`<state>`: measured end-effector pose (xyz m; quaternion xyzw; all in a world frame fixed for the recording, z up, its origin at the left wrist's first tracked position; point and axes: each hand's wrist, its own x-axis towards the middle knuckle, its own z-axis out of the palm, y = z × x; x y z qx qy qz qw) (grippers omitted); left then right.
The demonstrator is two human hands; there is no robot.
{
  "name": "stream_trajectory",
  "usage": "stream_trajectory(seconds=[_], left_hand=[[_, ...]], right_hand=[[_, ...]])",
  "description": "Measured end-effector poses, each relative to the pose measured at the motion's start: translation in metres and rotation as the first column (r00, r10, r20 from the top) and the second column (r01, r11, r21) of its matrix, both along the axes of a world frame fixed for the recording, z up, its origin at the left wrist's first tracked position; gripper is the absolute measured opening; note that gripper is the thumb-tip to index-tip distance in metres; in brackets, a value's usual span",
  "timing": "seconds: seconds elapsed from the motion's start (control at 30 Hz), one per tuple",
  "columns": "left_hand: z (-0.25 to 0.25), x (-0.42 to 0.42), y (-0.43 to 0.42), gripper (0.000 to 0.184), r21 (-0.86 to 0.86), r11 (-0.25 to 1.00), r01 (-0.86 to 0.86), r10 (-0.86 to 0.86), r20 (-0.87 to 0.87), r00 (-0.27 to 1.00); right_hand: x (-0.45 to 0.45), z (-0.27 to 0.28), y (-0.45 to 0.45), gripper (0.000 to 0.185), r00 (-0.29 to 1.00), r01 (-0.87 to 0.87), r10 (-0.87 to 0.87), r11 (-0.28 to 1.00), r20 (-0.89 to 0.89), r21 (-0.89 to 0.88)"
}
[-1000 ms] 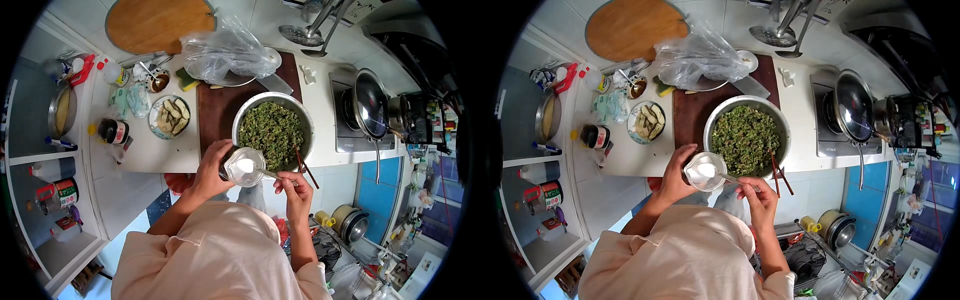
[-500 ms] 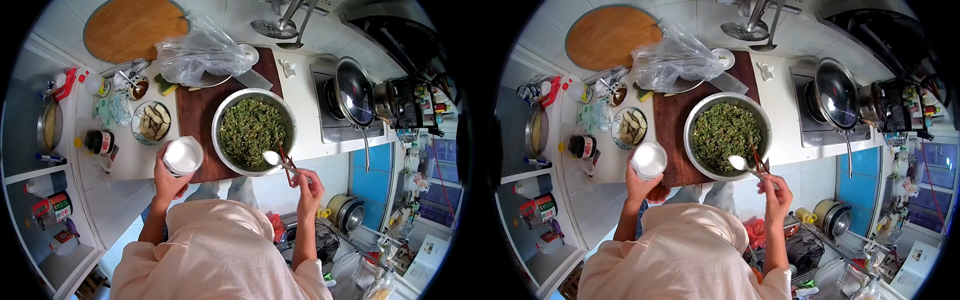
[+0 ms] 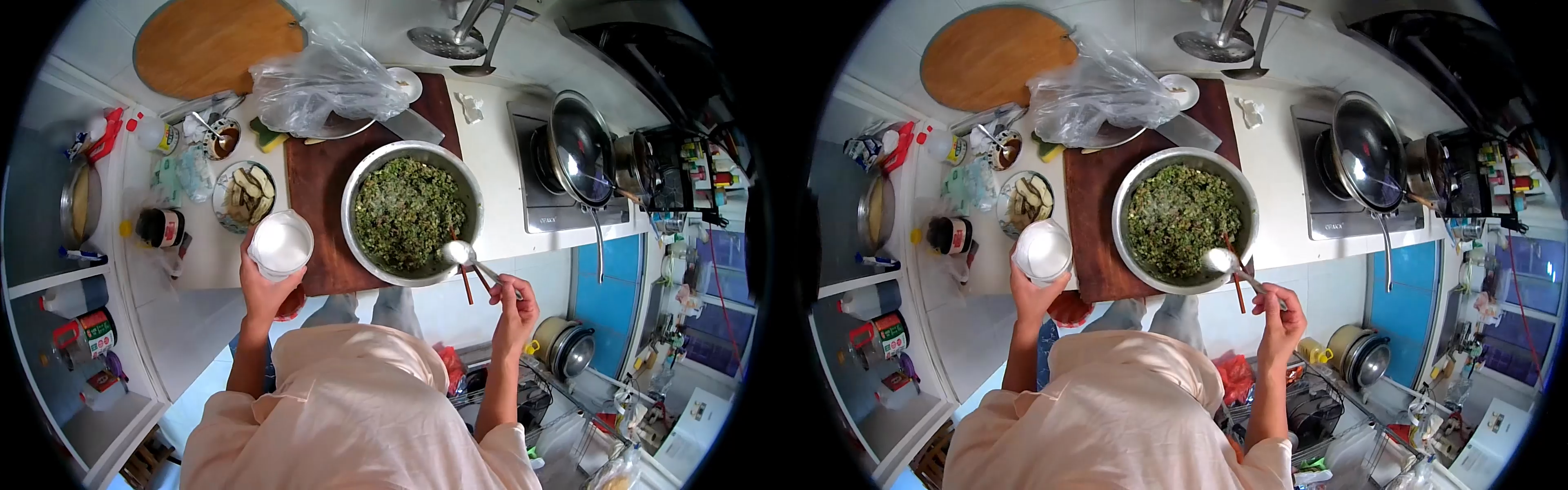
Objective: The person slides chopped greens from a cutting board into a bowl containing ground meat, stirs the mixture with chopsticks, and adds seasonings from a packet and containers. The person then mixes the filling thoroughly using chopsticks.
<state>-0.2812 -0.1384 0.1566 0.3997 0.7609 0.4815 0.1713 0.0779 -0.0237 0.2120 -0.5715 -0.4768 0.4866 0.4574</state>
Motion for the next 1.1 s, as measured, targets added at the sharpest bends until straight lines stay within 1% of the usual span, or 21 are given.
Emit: stream_trajectory(seconds=[0.07,0.13,0.2,0.27,0.3,0.33,0.4,0.47,0.57,0.67,0.73,0.77,0.87,0.9,0.93,0.97,1.0,1.07,1.1], left_hand=[[0.001,0.002,0.002,0.088,0.001,1.000,0.004,-0.004,0.004,1.000],[0.007,0.006,0.005,0.088,0.007,1.000,0.010,-0.010,0.004,1.000],[0.006,0.007,0.006,0.088,0.022,0.999,0.030,-0.030,0.004,1.000],[0.002,0.008,0.008,0.087,0.028,0.998,0.052,-0.052,0.007,0.999],[-0.001,0.008,0.008,0.087,0.028,0.998,0.057,-0.057,0.008,0.998],[-0.002,0.010,0.009,0.087,0.030,0.998,0.059,-0.059,0.007,0.998],[0.001,0.012,0.011,0.087,0.038,0.996,0.075,-0.076,0.006,0.997],[0.004,0.012,0.011,0.087,0.043,0.994,0.101,-0.100,-0.011,0.995],[0.003,0.015,0.010,0.088,0.032,0.996,0.077,-0.079,0.053,0.995],[0.007,0.016,0.009,0.088,0.003,0.998,0.070,-0.071,0.034,0.997],[0.009,0.015,0.007,0.088,0.011,0.997,0.071,-0.071,0.004,0.997],[0.009,0.015,0.005,0.088,0.010,0.997,0.070,-0.070,-0.009,0.997],[0.006,0.016,0.003,0.087,0.024,0.998,0.064,-0.064,-0.006,0.998],[0.006,0.016,0.002,0.087,0.024,0.997,0.069,-0.069,-0.020,0.997],[0.006,0.017,0.002,0.087,0.025,0.997,0.072,-0.072,-0.035,0.997],[0.007,0.017,0.003,0.087,0.029,0.997,0.074,-0.073,-0.051,0.996],[0.008,0.017,0.002,0.087,0.028,0.997,0.077,-0.076,-0.025,0.997],[0.009,0.017,0.001,0.087,0.028,0.997,0.070,-0.070,0.025,0.997],[0.008,0.017,0.000,0.087,0.039,0.997,0.065,-0.065,0.008,0.998]], right_hand=[[0.005,-0.001,0.002,0.014,0.998,0.056,-0.056,0.997,-0.010,0.058],[0.019,0.002,-0.005,0.012,0.994,0.105,-0.105,0.993,0.010,0.046],[0.027,0.003,-0.016,0.012,0.996,0.092,-0.092,0.996,0.014,0.014],[0.021,0.001,-0.022,0.012,0.993,0.115,-0.115,0.993,0.020,0.000],[0.015,0.008,-0.020,0.012,0.994,0.106,-0.106,0.994,-0.004,-0.017],[0.013,0.008,-0.017,0.013,0.994,0.100,-0.100,0.995,-0.033,0.015],[0.017,0.007,-0.018,0.013,0.993,0.122,-0.122,0.992,0.002,0.027],[0.018,0.006,-0.021,0.013,0.996,0.094,-0.094,0.995,0.008,0.033],[0.010,0.009,-0.017,0.014,0.996,0.089,-0.090,0.995,0.012,0.052],[0.011,0.012,-0.006,0.014,0.994,0.112,-0.112,0.989,-0.009,0.101],[0.021,0.011,-0.013,0.014,0.989,0.110,-0.123,0.984,0.086,0.138],[0.026,0.010,-0.019,0.013,0.991,0.085,-0.095,0.991,0.092,0.104],[-0.003,0.013,-0.023,0.012,0.995,0.056,-0.061,0.997,0.073,0.060],[-0.008,0.012,-0.017,0.011,0.996,-0.011,0.005,0.997,0.088,0.073],[-0.013,0.011,-0.008,0.011,0.999,-0.024,0.020,0.995,0.050,0.095],[-0.014,0.012,0.003,0.011,0.999,-0.013,0.009,0.993,0.038,0.117],[-0.011,0.013,0.011,0.012,1.000,-0.004,0.001,0.990,0.026,0.140],[0.007,0.010,0.014,0.014,0.994,0.074,-0.088,0.975,0.062,0.211],[0.017,0.010,0.010,0.013,0.991,0.088,-0.107,0.974,0.083,0.211]])
